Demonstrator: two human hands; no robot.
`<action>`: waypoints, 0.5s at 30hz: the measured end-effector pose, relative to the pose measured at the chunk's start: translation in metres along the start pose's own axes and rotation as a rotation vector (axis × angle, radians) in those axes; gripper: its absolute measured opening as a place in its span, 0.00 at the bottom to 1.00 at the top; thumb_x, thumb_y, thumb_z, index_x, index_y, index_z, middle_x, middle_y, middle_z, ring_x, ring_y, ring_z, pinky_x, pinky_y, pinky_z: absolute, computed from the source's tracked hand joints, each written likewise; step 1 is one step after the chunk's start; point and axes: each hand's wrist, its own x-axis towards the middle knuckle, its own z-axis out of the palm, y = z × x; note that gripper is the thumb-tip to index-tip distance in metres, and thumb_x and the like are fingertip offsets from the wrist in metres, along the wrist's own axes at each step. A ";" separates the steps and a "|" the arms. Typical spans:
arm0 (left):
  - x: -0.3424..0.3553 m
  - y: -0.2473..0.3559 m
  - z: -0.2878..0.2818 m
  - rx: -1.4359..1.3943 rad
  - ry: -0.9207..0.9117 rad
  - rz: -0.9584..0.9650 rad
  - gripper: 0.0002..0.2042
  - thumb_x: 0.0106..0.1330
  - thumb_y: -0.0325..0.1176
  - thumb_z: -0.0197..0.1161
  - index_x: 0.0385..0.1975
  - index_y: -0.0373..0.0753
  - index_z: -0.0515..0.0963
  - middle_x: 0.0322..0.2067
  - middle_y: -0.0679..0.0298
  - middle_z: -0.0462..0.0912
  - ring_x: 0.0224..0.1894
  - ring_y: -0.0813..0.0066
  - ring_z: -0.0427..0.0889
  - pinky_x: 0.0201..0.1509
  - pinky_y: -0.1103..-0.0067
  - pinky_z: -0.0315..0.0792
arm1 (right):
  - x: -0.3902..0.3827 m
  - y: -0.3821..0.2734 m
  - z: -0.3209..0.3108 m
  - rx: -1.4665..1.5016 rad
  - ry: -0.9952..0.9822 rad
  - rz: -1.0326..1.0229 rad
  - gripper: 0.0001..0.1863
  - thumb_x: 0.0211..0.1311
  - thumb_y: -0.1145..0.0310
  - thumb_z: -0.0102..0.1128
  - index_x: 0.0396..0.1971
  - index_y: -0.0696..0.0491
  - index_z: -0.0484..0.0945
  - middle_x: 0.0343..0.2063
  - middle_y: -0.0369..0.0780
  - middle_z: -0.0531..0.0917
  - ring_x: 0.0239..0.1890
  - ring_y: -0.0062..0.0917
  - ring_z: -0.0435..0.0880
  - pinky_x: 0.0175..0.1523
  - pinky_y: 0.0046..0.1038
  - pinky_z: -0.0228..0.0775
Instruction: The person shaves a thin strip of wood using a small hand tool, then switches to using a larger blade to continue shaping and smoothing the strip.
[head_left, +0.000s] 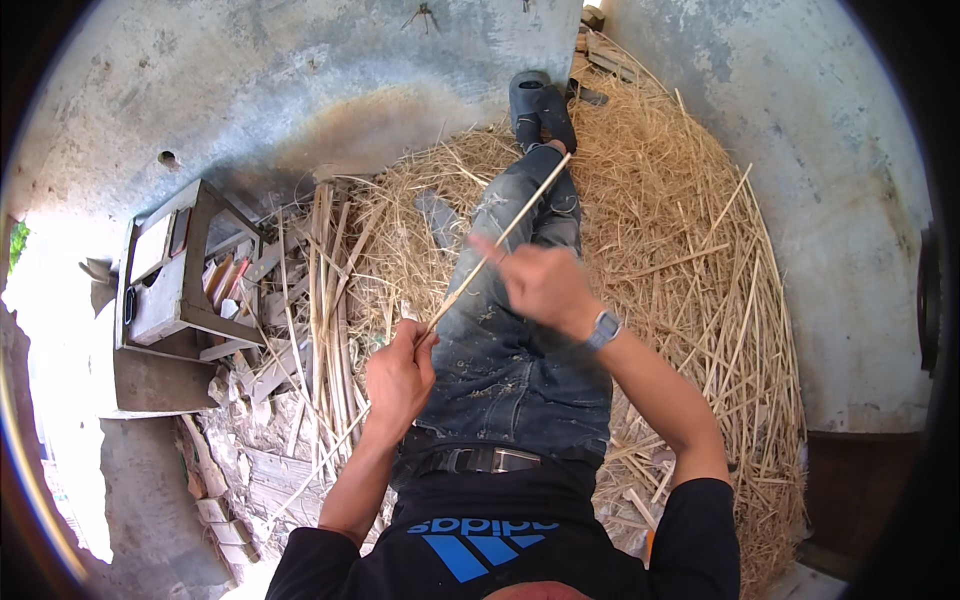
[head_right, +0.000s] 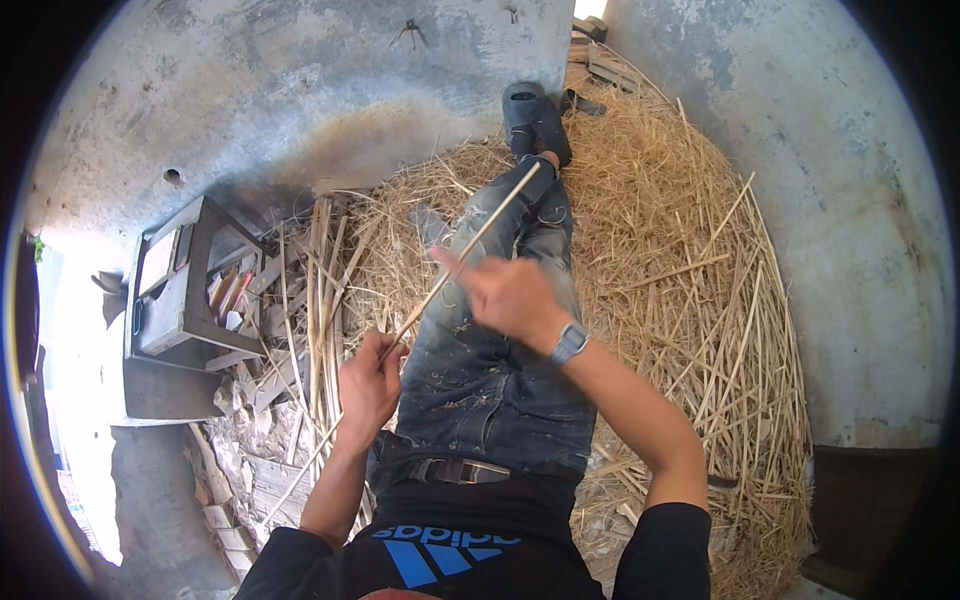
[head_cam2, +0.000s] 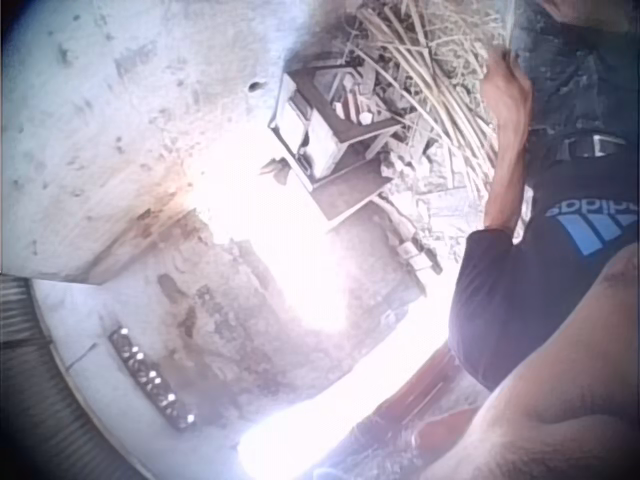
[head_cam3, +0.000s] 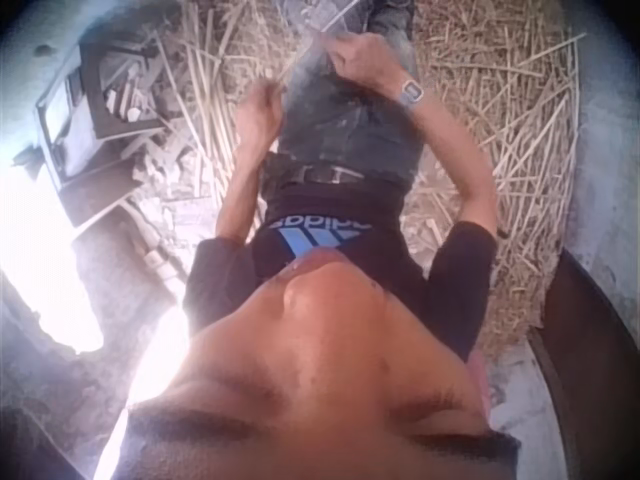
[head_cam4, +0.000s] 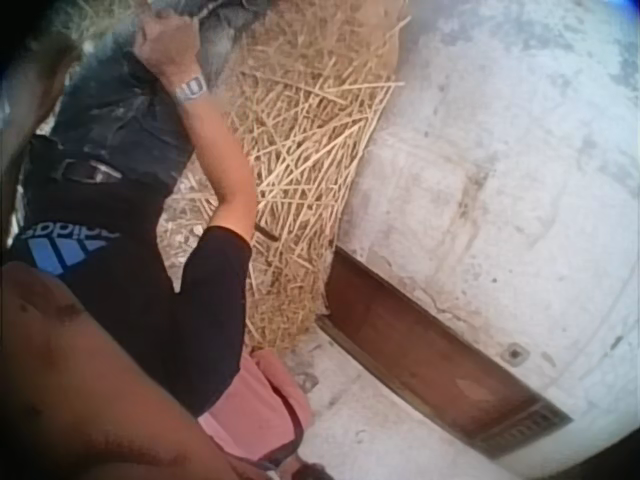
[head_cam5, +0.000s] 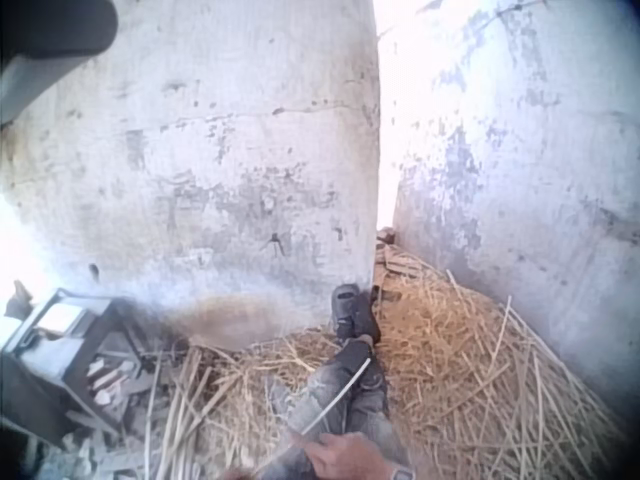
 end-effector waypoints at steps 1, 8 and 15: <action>0.000 -0.001 0.000 -0.001 0.000 0.003 0.03 0.72 0.29 0.66 0.39 0.40 0.79 0.26 0.56 0.88 0.24 0.52 0.87 0.27 0.64 0.76 | -0.008 -0.010 0.005 0.017 -0.116 -0.006 0.28 0.63 0.79 0.59 0.64 0.45 0.82 0.25 0.47 0.84 0.18 0.37 0.78 0.26 0.37 0.71; -0.005 0.000 0.004 -0.052 0.069 0.015 0.04 0.71 0.30 0.67 0.39 0.40 0.80 0.25 0.54 0.87 0.24 0.49 0.86 0.27 0.62 0.76 | 0.005 0.037 0.003 0.101 0.139 0.216 0.32 0.62 0.78 0.60 0.68 0.43 0.79 0.24 0.46 0.83 0.20 0.39 0.81 0.29 0.37 0.74; -0.007 -0.005 0.012 -0.162 0.077 -0.008 0.04 0.72 0.30 0.67 0.40 0.37 0.80 0.27 0.57 0.90 0.25 0.56 0.89 0.29 0.67 0.78 | -0.016 -0.017 0.014 0.225 -0.082 0.088 0.27 0.66 0.78 0.60 0.66 0.48 0.81 0.25 0.52 0.81 0.19 0.34 0.81 0.30 0.35 0.74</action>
